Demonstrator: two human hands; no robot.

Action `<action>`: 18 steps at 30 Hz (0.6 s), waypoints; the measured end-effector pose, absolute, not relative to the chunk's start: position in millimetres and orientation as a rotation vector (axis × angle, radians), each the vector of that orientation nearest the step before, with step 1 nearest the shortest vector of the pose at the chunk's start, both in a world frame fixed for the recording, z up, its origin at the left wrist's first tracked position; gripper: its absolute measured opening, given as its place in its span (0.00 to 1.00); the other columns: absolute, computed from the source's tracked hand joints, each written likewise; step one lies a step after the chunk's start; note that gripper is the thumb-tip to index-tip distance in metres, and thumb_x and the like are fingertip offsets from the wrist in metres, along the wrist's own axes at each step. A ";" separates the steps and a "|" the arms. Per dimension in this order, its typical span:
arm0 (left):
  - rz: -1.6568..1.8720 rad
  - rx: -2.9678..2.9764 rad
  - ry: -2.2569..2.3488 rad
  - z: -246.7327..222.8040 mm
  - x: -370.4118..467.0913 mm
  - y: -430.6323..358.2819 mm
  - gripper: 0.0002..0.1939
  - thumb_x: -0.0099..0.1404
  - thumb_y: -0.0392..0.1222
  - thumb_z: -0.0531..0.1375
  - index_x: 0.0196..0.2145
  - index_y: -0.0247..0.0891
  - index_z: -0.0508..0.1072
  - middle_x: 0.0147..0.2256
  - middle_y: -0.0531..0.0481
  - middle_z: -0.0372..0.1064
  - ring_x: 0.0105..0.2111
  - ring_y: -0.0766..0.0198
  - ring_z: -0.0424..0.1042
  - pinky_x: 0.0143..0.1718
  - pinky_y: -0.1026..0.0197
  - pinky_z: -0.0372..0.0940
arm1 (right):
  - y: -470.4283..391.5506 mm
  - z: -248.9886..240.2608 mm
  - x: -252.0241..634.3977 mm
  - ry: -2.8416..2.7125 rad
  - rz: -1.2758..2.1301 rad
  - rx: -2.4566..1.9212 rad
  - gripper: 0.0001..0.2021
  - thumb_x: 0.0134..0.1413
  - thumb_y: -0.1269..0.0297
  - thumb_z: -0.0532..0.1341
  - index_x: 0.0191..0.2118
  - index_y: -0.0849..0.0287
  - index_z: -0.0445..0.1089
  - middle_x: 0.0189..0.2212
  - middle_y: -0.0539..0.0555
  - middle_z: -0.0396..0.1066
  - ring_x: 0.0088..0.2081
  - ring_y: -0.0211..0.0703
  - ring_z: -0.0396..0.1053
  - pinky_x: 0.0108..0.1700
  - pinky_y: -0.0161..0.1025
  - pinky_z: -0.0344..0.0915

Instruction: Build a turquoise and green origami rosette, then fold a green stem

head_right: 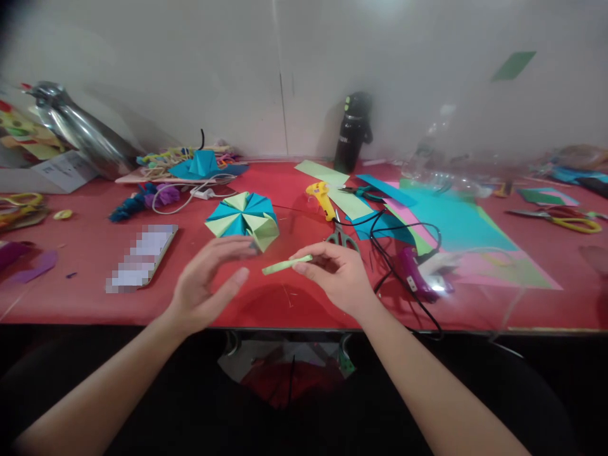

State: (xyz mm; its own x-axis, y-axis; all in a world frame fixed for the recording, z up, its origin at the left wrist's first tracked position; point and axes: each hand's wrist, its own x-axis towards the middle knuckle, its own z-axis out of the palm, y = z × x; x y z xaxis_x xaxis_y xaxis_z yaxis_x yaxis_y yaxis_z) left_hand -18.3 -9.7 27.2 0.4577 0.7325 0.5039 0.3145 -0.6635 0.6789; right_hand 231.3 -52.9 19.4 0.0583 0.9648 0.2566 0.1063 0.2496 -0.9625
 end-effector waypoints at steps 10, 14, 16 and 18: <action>0.845 1.803 0.890 5.3 -2.1 -13.8 0.08 0.67 0.43 0.63 0.42 0.39 0.79 0.35 0.49 0.77 0.33 0.63 0.77 0.38 0.62 0.73 | -58.4 2.5 220.2 -1.417 1.056 -1.119 0.11 0.54 0.61 0.70 0.43 0.57 0.75 0.41 0.56 0.78 0.43 0.45 0.77 0.48 0.43 0.75; 0.861 1.733 0.932 -3.8 2.5 -16.7 0.11 0.67 0.45 0.63 0.45 0.39 0.78 0.39 0.46 0.75 0.37 0.60 0.77 0.39 0.59 0.74 | -55.7 -5.2 214.7 -1.272 1.164 -1.234 0.21 0.49 0.56 0.72 0.47 0.58 0.70 0.38 0.55 0.78 0.40 0.45 0.77 0.42 0.41 0.75; 0.861 1.728 0.937 -6.7 5.6 -19.9 0.11 0.67 0.46 0.63 0.44 0.39 0.77 0.41 0.44 0.74 0.41 0.58 0.76 0.42 0.58 0.74 | -54.8 -8.0 211.1 -1.216 1.244 -1.266 0.19 0.51 0.52 0.70 0.43 0.60 0.72 0.33 0.54 0.77 0.34 0.43 0.77 0.36 0.39 0.75; 0.830 1.703 0.918 -7.8 7.6 -22.5 0.12 0.67 0.46 0.63 0.45 0.39 0.77 0.43 0.44 0.74 0.42 0.58 0.76 0.43 0.57 0.73 | -54.5 -8.8 208.1 -1.186 1.284 -1.238 0.18 0.52 0.51 0.69 0.39 0.61 0.72 0.29 0.53 0.76 0.31 0.41 0.75 0.33 0.37 0.73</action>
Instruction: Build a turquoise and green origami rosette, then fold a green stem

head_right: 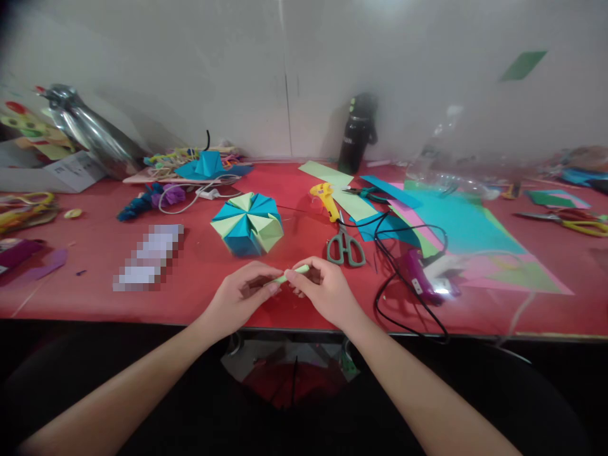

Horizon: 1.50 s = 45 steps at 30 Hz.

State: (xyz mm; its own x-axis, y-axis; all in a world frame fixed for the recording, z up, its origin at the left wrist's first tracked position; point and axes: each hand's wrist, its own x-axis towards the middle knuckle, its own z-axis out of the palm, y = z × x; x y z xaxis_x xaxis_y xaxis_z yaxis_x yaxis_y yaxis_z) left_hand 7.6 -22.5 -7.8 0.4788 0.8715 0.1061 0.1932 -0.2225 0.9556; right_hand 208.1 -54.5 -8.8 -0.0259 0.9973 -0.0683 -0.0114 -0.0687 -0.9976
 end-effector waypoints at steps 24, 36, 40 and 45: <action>0.637 1.517 0.785 0.7 5.7 -25.5 0.22 0.67 0.43 0.60 0.57 0.40 0.63 0.39 0.46 0.73 0.32 0.63 0.74 0.32 0.61 0.70 | -60.6 11.3 207.7 -1.548 1.293 -1.174 0.12 0.62 0.54 0.62 0.33 0.58 0.71 0.28 0.49 0.70 0.31 0.39 0.68 0.36 0.35 0.66; 0.861 2.079 1.182 -2.5 -2.9 -16.9 0.26 0.54 0.28 0.56 0.50 0.43 0.68 0.40 0.49 0.70 0.34 0.60 0.72 0.34 0.59 0.69 | -71.4 34.1 207.2 -1.745 1.120 -1.224 0.12 0.65 0.61 0.58 0.29 0.57 0.63 0.26 0.47 0.60 0.30 0.37 0.59 0.31 0.34 0.57; 0.906 1.963 1.315 -0.9 -11.1 -4.3 0.23 0.52 0.29 0.56 0.46 0.42 0.68 0.32 0.53 0.69 0.28 0.61 0.71 0.27 0.61 0.65 | -71.1 37.5 215.7 -1.670 1.185 -1.193 0.10 0.63 0.62 0.61 0.29 0.57 0.66 0.26 0.46 0.62 0.29 0.36 0.60 0.31 0.33 0.58; 0.944 2.013 1.456 6.5 -23.3 6.8 0.24 0.51 0.29 0.56 0.46 0.44 0.69 0.23 0.58 0.59 0.22 0.65 0.62 0.24 0.63 0.60 | -70.2 39.9 234.0 -1.646 1.225 -1.267 0.11 0.60 0.62 0.62 0.28 0.58 0.66 0.25 0.47 0.61 0.28 0.36 0.60 0.31 0.33 0.58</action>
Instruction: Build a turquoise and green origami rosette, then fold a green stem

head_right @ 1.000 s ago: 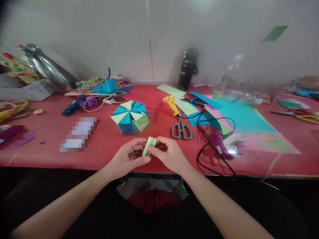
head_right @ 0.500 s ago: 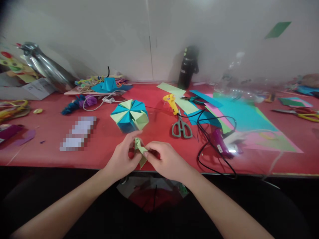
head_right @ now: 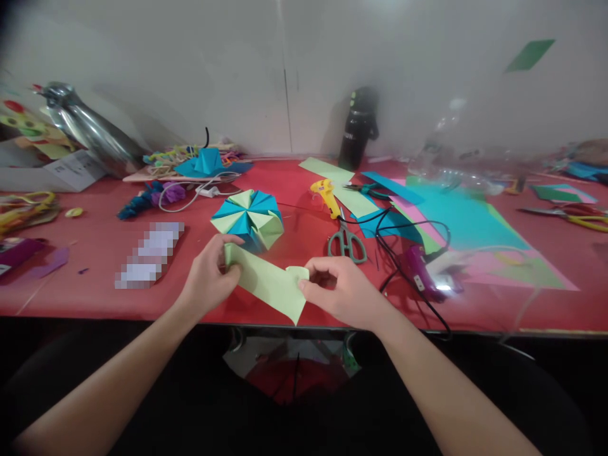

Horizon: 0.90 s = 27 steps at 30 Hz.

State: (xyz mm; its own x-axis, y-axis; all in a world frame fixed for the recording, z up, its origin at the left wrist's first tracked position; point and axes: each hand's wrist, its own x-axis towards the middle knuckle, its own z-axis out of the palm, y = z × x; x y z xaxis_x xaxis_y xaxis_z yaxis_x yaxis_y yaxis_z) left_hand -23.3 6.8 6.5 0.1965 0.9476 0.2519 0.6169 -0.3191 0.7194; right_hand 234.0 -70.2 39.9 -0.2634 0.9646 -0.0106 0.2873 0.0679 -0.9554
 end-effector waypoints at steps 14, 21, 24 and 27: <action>0.856 2.044 1.216 8.9 -34.5 13.4 0.13 0.64 0.35 0.57 0.45 0.39 0.75 0.41 0.48 0.77 0.41 0.60 0.77 0.41 0.61 0.70 | -62.4 29.3 274.4 -2.152 1.386 -1.756 0.12 0.56 0.57 0.62 0.25 0.57 0.66 0.22 0.45 0.63 0.25 0.36 0.59 0.26 0.35 0.53; 0.726 2.030 1.020 13.3 -23.9 6.4 0.11 0.68 0.42 0.59 0.45 0.40 0.78 0.44 0.48 0.78 0.43 0.59 0.77 0.44 0.60 0.70 | -58.5 34.8 265.8 -1.956 1.134 -1.728 0.21 0.51 0.41 0.66 0.42 0.53 0.76 0.36 0.53 0.78 0.36 0.46 0.74 0.36 0.39 0.67; 0.665 2.032 0.980 14.4 -13.7 1.7 0.09 0.66 0.40 0.60 0.43 0.41 0.78 0.42 0.50 0.79 0.41 0.61 0.76 0.41 0.63 0.69 | -55.6 29.8 242.8 -1.801 1.032 -1.521 0.20 0.59 0.44 0.63 0.49 0.51 0.75 0.45 0.53 0.78 0.43 0.46 0.74 0.44 0.40 0.69; 0.629 2.020 0.961 12.3 -6.3 -1.7 0.09 0.65 0.37 0.61 0.43 0.42 0.78 0.40 0.52 0.78 0.38 0.64 0.75 0.36 0.65 0.67 | -54.2 19.4 219.8 -1.736 1.037 -1.379 0.17 0.58 0.49 0.65 0.47 0.53 0.76 0.44 0.53 0.79 0.43 0.45 0.75 0.44 0.39 0.70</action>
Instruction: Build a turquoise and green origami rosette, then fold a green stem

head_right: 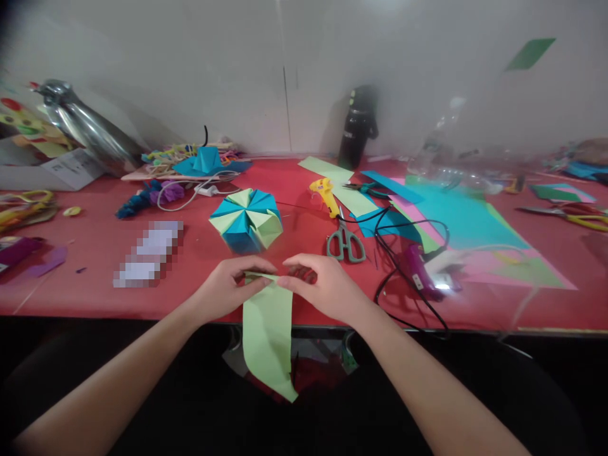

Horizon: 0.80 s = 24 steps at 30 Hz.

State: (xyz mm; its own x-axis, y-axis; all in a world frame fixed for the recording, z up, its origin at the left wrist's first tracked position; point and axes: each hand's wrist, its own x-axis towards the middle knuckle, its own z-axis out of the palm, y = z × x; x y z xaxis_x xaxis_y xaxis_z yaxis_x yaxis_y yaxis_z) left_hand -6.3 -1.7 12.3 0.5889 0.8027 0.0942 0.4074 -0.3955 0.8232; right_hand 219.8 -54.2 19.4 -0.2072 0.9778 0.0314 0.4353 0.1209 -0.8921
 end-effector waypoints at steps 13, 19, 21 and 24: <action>0.684 1.771 0.952 2.0 -7.9 6.7 0.12 0.65 0.50 0.65 0.39 0.38 0.81 0.34 0.49 0.79 0.32 0.64 0.73 0.32 0.65 0.66 | -46.2 -14.8 216.4 -1.623 1.142 -1.242 0.13 0.62 0.53 0.62 0.38 0.56 0.78 0.33 0.52 0.78 0.35 0.44 0.74 0.38 0.38 0.71; 0.687 1.678 0.924 -3.6 -6.6 8.3 0.11 0.64 0.47 0.66 0.39 0.38 0.82 0.38 0.48 0.81 0.39 0.60 0.78 0.40 0.62 0.72 | -43.0 -16.1 218.7 -1.617 1.152 -1.246 0.13 0.63 0.54 0.61 0.38 0.57 0.78 0.30 0.51 0.77 0.31 0.41 0.73 0.35 0.36 0.70; 0.668 1.665 0.917 -3.9 -7.5 9.0 0.11 0.64 0.47 0.65 0.40 0.38 0.82 0.39 0.47 0.81 0.40 0.58 0.79 0.41 0.61 0.73 | -43.1 -16.7 219.6 -1.631 1.138 -1.258 0.14 0.63 0.53 0.61 0.37 0.57 0.78 0.29 0.51 0.77 0.30 0.41 0.73 0.34 0.36 0.70; 0.658 1.649 0.918 -3.2 -8.7 9.5 0.12 0.63 0.46 0.66 0.41 0.38 0.82 0.41 0.47 0.81 0.42 0.55 0.80 0.44 0.58 0.74 | -43.8 -17.8 220.7 -1.659 1.093 -1.273 0.14 0.63 0.53 0.60 0.38 0.57 0.78 0.30 0.51 0.77 0.30 0.41 0.72 0.34 0.37 0.69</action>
